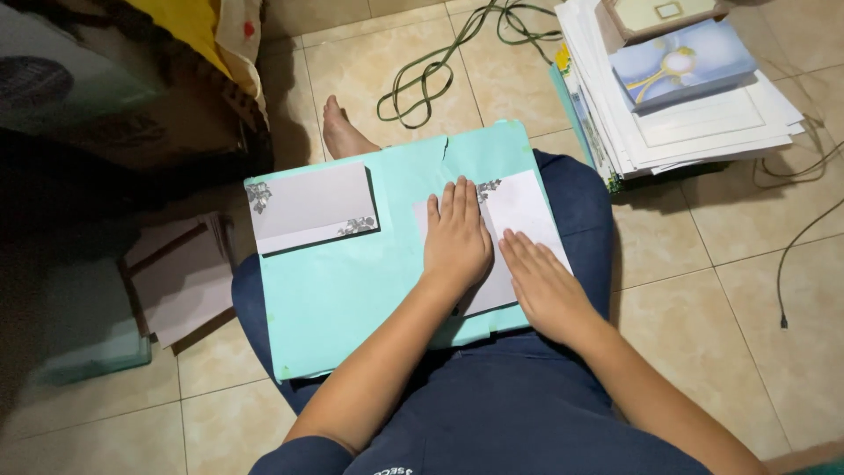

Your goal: A person is sitting on the floor, carefully arranging and smoothing out decorative envelopes on a light blue board.

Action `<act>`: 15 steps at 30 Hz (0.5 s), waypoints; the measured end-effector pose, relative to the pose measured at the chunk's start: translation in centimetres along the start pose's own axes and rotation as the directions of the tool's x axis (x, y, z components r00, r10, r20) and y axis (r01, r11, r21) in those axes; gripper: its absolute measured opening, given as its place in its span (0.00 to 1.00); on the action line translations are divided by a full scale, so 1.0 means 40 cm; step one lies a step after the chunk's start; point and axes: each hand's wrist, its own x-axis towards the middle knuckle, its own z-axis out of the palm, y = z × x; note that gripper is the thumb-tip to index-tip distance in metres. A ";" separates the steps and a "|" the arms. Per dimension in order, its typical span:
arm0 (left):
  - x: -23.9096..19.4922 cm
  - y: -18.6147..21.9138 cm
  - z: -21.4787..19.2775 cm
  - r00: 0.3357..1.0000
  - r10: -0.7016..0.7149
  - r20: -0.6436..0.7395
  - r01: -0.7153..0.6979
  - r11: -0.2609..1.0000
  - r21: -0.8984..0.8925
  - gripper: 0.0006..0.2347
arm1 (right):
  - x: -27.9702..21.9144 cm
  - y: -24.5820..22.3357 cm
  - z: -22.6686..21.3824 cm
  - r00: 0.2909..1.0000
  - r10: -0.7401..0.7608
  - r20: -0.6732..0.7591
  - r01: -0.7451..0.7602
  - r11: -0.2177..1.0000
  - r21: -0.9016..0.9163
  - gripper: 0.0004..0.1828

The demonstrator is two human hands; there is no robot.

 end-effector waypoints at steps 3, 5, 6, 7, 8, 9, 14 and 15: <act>-0.002 -0.007 0.007 0.999 0.030 0.011 -0.030 0.999 -0.023 0.27 | 0.084 0.029 0.009 0.998 -0.028 -0.056 0.025 0.998 -0.054 0.30; -0.043 0.002 0.006 0.999 0.044 0.017 -0.044 0.999 0.017 0.27 | 0.150 0.040 0.005 0.997 -0.046 -0.055 0.044 0.998 -0.035 0.30; -0.050 0.010 0.004 0.996 0.089 0.015 -0.090 0.995 0.052 0.27 | 0.188 0.054 -0.001 0.997 -0.043 -0.067 0.041 0.998 -0.037 0.31; -0.057 0.006 0.013 0.997 0.083 0.010 -0.083 0.995 0.059 0.27 | 0.191 0.057 0.005 0.996 -0.053 -0.074 0.050 0.998 -0.034 0.31; -0.062 0.003 0.022 0.996 0.088 0.020 -0.089 0.994 0.061 0.27 | 0.192 0.060 0.010 0.994 -0.064 -0.088 0.060 0.997 -0.047 0.31; -0.066 -0.001 0.033 0.995 0.093 0.031 -0.095 0.994 0.062 0.28 | 0.194 0.065 0.016 0.992 -0.075 -0.103 0.069 0.996 -0.061 0.31; -0.015 -0.011 0.037 0.997 0.074 0.023 -0.075 0.997 0.037 0.28 | 0.045 0.022 0.046 0.997 -0.021 -0.074 0.014 0.996 -0.083 0.31; 0.003 -0.016 0.038 0.998 0.059 0.029 -0.060 0.998 0.028 0.28 | 0.014 0.006 0.044 0.998 -0.003 -0.058 -0.002 0.997 -0.076 0.32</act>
